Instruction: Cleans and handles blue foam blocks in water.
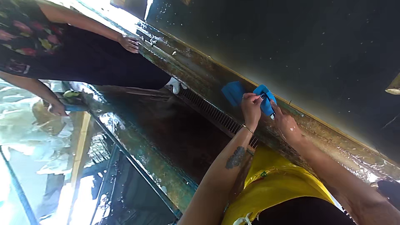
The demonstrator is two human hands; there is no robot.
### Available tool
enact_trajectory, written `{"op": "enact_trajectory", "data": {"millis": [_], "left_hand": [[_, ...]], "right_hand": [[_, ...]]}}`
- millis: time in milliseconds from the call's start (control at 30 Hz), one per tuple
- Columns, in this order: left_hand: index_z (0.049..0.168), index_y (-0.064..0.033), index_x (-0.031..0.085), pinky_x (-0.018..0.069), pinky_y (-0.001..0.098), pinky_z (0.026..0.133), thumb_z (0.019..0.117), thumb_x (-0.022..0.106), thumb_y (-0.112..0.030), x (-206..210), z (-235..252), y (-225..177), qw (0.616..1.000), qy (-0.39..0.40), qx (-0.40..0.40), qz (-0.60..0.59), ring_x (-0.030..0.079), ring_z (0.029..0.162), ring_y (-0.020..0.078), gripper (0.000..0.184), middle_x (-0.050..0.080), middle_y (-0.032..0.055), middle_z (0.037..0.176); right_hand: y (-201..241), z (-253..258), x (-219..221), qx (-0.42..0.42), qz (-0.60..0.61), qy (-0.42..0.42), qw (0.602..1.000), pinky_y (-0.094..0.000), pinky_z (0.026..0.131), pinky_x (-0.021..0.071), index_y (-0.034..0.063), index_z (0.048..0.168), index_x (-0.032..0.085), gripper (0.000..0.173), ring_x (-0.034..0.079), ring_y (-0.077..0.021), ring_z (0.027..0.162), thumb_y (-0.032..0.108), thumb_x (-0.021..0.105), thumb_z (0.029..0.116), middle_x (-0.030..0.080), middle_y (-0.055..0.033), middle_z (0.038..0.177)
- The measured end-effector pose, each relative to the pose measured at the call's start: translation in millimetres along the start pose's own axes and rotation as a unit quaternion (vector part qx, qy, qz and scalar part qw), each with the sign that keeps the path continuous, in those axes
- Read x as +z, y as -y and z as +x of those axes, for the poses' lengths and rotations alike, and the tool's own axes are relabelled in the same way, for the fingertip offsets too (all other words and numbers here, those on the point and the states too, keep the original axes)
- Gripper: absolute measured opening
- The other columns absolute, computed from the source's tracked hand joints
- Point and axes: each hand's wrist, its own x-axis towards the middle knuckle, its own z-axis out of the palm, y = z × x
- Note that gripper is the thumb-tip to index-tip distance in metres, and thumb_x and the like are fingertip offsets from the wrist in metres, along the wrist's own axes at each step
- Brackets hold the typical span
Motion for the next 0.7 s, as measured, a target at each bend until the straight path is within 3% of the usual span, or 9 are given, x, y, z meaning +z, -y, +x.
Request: {"op": "enact_trajectory", "data": {"millis": [167,300,400,500,567,633,700], "left_hand": [[0.101,0.0016,0.073,0.0563,0.0381,0.088,0.0959,0.07,-0.009,2.1,20.5,3.5,0.989,-0.016,-0.139,-0.048,0.066,0.097,0.0224,0.012,0.065,0.0173,0.111],[0.102,0.002,0.073,0.0584,0.0353,0.088,0.0962,0.069,-0.007,19.4,9.3,-8.3,0.984,-0.036,-0.142,-0.098,0.066,0.1,0.0214,0.011,0.063,0.018,0.115],[0.107,0.0005,0.073,0.0595,0.0375,0.086,0.0974,0.069,-0.01,21.6,15.9,-8.5,0.98,-0.046,-0.15,-0.122,0.065,0.102,0.024,0.015,0.062,0.0188,0.116],[0.117,-0.0048,0.071,0.0522,0.04,0.093,0.0979,0.068,-0.016,8.9,25.2,1.1,0.998,-0.022,-0.05,-0.007,0.061,0.11,0.0271,0.023,0.062,0.0188,0.124],[0.134,-0.0078,0.065,0.0406,0.0473,0.112,0.0994,0.065,-0.02,10.5,26.3,14.7,0.998,-0.013,0.053,0.033,0.046,0.137,0.0343,0.037,0.05,0.0214,0.146],[0.143,-0.0067,0.06,0.0311,0.0435,0.122,0.1006,0.061,-0.016,24.2,30.0,27.7,0.994,0.009,0.102,-0.033,0.034,0.15,0.0304,0.043,0.04,0.019,0.159],[0.141,0.0023,0.058,0.0303,0.0384,0.123,0.1024,0.056,-0.009,40.7,30.5,35.9,0.988,0.006,0.102,-0.115,0.038,0.15,0.0259,0.04,0.047,0.0187,0.156]], "right_hand": [[5.6,-6.2,-0.2,0.007,-0.042,0.043,0.998,-0.0558,0.074,0.0582,0.0235,0.166,0.018,0.069,0.07,-0.0443,0.081,0.004,0.046,0.1057,0.061,-0.0288,0.124],[3.8,15.4,0.1,0.018,-0.005,0.023,1.0,-0.06,0.074,0.0579,0.0155,0.165,0.02,0.07,0.07,-0.0474,0.084,0.001,0.05,0.1027,0.062,-0.0315,0.122],[8.6,28.9,2.6,0.022,-0.002,0.013,1.0,-0.0601,0.073,0.0577,0.0176,0.165,0.02,0.07,0.07,-0.0473,0.084,0.002,0.05,0.1034,0.062,-0.0308,0.121],[-0.5,31.9,-1.4,-0.002,-0.016,0.015,1.0,-0.059,0.072,0.058,0.0192,0.164,0.025,0.069,0.07,-0.0454,0.082,0.002,0.052,0.1029,0.063,-0.0293,0.118],[-6.4,33.0,-4.9,-0.019,-0.002,0.005,1.0,-0.0596,0.072,0.0579,0.0179,0.163,0.028,0.064,0.07,-0.0461,0.081,0.004,0.05,0.1048,0.065,-0.0295,0.114],[-5.4,38.6,-10.5,-0.009,0.011,0.005,1.0,-0.0612,0.076,0.0571,0.0179,0.163,0.027,0.062,0.07,-0.0479,0.086,0.005,0.047,0.1062,0.065,-0.03,0.115],[-2.3,42.8,-11.4,0.006,0.019,0.008,1.0,-0.0605,0.079,0.0567,0.0175,0.164,0.024,0.062,0.07,-0.0483,0.088,0.007,0.046,0.1072,0.067,-0.0302,0.113]]}}
